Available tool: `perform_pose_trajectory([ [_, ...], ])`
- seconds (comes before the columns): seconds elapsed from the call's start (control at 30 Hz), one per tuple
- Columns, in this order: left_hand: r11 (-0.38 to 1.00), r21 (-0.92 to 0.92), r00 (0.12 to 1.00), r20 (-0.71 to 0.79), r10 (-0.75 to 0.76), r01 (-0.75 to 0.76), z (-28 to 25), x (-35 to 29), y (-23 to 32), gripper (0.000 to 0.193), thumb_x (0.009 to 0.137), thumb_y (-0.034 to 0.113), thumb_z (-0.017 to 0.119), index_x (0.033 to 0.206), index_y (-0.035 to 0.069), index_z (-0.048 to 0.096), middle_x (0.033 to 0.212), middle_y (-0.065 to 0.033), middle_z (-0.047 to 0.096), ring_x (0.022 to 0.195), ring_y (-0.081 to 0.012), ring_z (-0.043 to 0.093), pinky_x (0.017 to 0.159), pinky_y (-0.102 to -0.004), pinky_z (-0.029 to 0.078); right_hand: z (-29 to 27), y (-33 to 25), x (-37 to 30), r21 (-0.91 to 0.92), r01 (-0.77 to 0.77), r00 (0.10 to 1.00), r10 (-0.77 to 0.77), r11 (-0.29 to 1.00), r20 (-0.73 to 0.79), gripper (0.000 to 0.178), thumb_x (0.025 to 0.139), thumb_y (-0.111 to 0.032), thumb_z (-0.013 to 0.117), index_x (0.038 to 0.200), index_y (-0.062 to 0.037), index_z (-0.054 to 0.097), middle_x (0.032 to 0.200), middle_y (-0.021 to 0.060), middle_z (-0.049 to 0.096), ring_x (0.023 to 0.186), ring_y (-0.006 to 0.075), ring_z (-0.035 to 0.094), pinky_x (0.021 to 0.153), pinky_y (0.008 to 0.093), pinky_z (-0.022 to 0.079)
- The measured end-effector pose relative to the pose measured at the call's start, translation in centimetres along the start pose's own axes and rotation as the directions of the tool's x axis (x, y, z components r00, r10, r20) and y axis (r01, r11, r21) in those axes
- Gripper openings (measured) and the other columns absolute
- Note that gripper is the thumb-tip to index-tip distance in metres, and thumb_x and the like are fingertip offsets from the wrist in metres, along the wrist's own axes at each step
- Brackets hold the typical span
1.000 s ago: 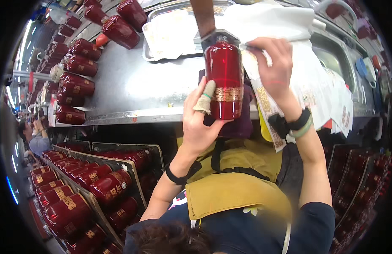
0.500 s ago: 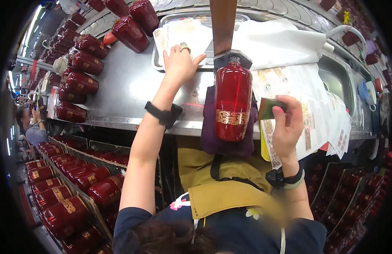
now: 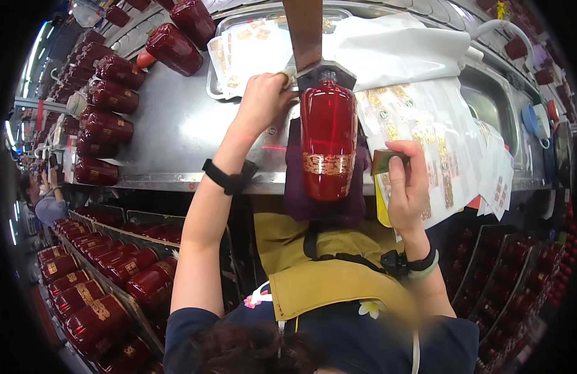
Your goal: Applying and smoothing product labels and decorative stickers onto red bottles in a factory production line.
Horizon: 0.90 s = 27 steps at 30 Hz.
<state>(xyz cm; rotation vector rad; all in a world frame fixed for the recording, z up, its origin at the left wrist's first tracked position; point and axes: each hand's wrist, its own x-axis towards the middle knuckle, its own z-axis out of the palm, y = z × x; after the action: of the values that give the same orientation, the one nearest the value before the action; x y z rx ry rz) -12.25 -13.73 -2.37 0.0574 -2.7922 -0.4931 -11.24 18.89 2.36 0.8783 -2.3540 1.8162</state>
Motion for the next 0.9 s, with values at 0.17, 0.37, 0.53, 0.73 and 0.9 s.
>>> perform_pose_trajectory([
  [0.17,0.999,-0.045,0.995,-0.102,0.016,-0.02,-0.8,-0.9,-0.5,0.009,0.08,0.001,0.072,0.087,-0.002,0.072,0.086,-0.0221,0.069,0.086,-0.0412,0.067,0.078,-0.0483,0.053,1.1,-2.4,-1.1,-0.207,0.25,0.954,-0.204,0.946,0.219,0.059,0.069,-0.028,0.094,0.121,-0.0144,0.069,0.091,0.0061,0.05,0.08,0.0257,0.055,0.073,0.0379,0.047],
  [0.37,0.999,-0.046,0.976,-0.218,-0.019,0.009,-1.6,-2.4,0.7,0.03,0.087,-0.005,0.07,0.115,0.005,0.077,0.098,-0.0136,0.075,0.091,-0.0296,0.071,0.079,-0.0398,0.057,4.1,-0.7,-2.0,-0.35,0.602,0.797,-0.514,0.718,0.318,0.047,0.071,-0.007,0.071,0.115,-0.0206,0.077,0.086,0.0014,0.049,0.072,0.0203,0.051,0.064,0.0348,0.041],
  [0.53,0.977,-0.192,0.892,-0.452,0.0,-0.097,-4.5,-4.4,7.2,0.029,0.085,-0.006,0.074,0.112,0.002,0.071,0.103,-0.0104,0.075,0.09,-0.0274,0.071,0.079,-0.0365,0.056,4.0,1.8,-4.4,-0.255,0.448,0.893,-0.445,0.857,0.074,0.049,0.069,-0.001,0.082,0.116,-0.006,0.071,0.093,0.0068,0.062,0.08,0.0261,0.064,0.07,0.0375,0.05],
  [0.73,0.902,-0.321,0.936,-0.293,0.196,-0.289,-7.1,-6.6,11.2,0.033,0.081,-0.006,0.077,0.113,0.003,0.075,0.1,-0.0102,0.074,0.097,-0.0299,0.068,0.086,-0.04,0.054,1.9,0.9,-5.3,-0.161,-0.018,0.992,0.038,0.987,0.117,0.042,0.086,-0.01,0.082,0.123,-0.0023,0.063,0.087,0.0104,0.061,0.077,0.026,0.063,0.069,0.0357,0.05],
  [0.9,0.832,-0.542,0.964,-0.263,-0.033,-0.119,-6.9,-7.9,10.3,0.051,0.09,-0.006,0.068,0.14,-0.005,0.059,0.135,-0.0193,0.066,0.133,-0.0275,0.058,0.116,-0.0412,0.04,0.7,0.0,-0.8,-0.037,-0.042,0.999,0.041,0.998,-0.025,0.033,0.092,-0.014,0.077,0.121,-0.0029,0.065,0.079,0.0019,0.05,0.071,0.0127,0.047,0.066,0.0275,0.042],
])
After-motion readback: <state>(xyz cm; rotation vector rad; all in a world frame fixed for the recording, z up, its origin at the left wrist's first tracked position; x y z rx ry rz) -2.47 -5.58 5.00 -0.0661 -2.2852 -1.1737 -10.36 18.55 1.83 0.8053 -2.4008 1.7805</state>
